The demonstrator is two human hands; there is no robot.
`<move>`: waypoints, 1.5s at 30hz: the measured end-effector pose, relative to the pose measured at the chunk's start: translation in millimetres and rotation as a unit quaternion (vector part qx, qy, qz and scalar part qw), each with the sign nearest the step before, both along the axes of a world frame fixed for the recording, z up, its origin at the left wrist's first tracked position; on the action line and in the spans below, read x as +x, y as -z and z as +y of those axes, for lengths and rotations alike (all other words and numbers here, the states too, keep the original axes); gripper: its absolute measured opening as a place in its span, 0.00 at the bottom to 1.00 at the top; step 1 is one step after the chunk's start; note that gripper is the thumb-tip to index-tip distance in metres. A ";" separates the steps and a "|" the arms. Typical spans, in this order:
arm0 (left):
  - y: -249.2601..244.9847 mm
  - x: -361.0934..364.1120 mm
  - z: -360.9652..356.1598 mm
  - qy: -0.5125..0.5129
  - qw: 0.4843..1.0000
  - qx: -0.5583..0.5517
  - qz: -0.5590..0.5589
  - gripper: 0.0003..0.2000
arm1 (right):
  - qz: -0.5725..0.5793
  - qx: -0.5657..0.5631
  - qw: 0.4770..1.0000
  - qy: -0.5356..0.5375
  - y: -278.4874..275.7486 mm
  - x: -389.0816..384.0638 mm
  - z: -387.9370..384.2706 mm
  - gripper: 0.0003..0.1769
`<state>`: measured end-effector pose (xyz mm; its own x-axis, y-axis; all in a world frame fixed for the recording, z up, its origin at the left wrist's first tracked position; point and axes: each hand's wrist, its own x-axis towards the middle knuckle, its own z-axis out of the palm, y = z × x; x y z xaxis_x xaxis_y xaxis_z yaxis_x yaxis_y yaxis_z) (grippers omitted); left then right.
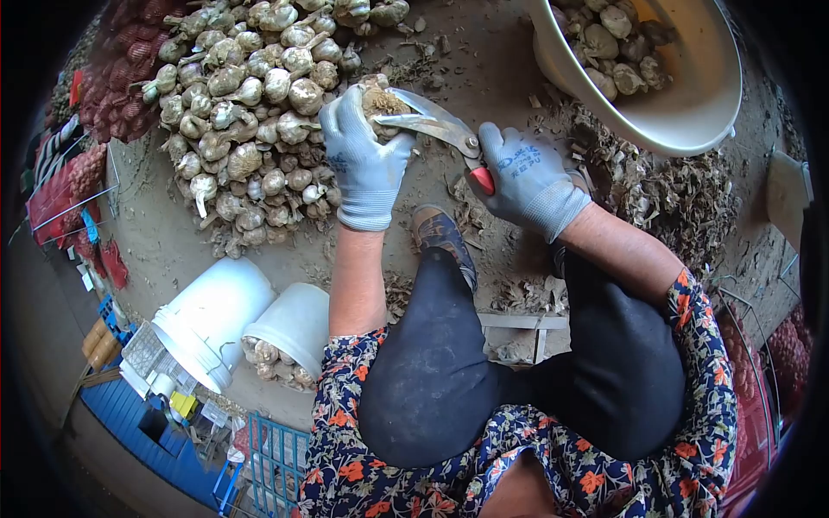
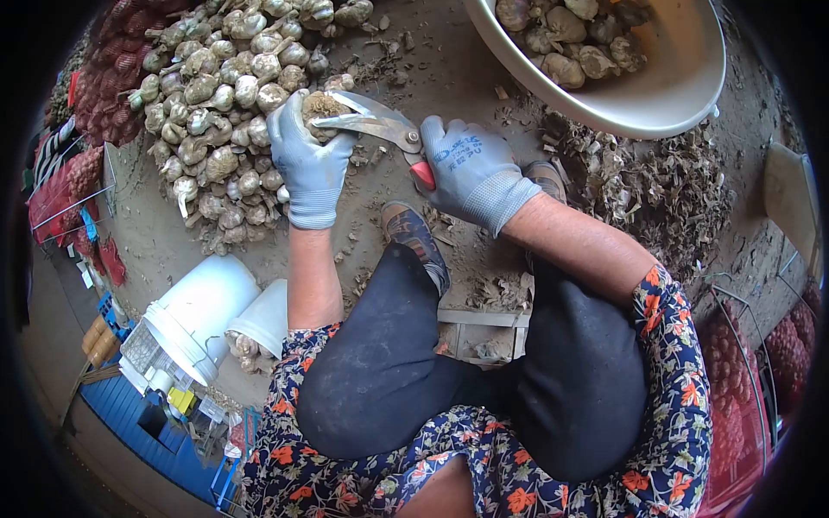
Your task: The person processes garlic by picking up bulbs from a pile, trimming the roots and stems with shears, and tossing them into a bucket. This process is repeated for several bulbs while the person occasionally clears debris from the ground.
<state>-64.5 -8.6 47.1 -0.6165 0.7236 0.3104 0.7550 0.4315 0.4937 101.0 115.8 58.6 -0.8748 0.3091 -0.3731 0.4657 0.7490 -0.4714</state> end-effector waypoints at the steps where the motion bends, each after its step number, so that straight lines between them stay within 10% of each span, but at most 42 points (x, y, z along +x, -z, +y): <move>1: -0.4 -0.4 1.0 0.024 0.999 0.004 0.025 0.34 | -0.008 -0.003 1.000 -0.010 1.2 0.1 1.5 0.20; 8: 11.0 11.0 8.1 -0.013 0.999 -0.002 -0.039 0.33 | -0.061 -0.136 0.988 0.046 17.7 0.8 11.4 0.16; 24: 30.7 32.3 14.8 -0.011 0.991 -0.005 -0.132 0.52 | -0.025 -0.022 0.999 0.017 29.1 16.2 9.0 0.19; 27: 20.8 31.2 25.7 -0.023 0.999 -0.008 -0.027 0.50 | -0.052 -0.161 0.983 0.076 51.9 26.8 7.1 0.19; 29: -8.1 33.7 44.2 -0.031 0.986 0.020 -0.163 0.49 | -0.017 -0.208 0.967 0.144 70.1 37.8 5.3 0.20; 34: -34.2 -3.0 98.7 0.199 0.966 0.166 -0.012 0.46 | -0.108 -0.233 0.959 0.116 61.3 36.6 4.0 0.21; 35: -15.8 -29.1 77.9 0.153 0.952 0.058 -0.257 0.45 | -0.106 -0.231 0.961 0.113 60.5 38.7 3.8 0.21; 36: -12.6 -50.2 70.9 -0.012 0.998 0.041 0.037 0.45 | -0.100 -0.228 0.963 0.106 63.7 40.9 4.0 0.21; 38: 0.6 -75.2 37.0 -0.309 0.932 -0.169 -0.081 0.41 | -0.120 -0.233 0.959 0.107 58.3 36.7 6.8 0.22; 40: 48.0 -96.8 6.4 -0.311 0.885 -0.343 0.053 0.45 | -0.138 -0.247 0.953 0.105 59.8 35.3 5.8 0.22; 45: 60.8 -102.3 -14.7 -0.273 0.924 -0.257 0.072 0.41 | -0.129 -0.241 0.961 0.049 58.6 27.8 4.2 0.20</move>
<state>-166.8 -23.3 -13.6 -0.9124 0.3914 0.1198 0.3973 0.9173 0.0283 128.7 120.0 0.0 -0.7092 0.1225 -0.6942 0.6709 0.4196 -0.6114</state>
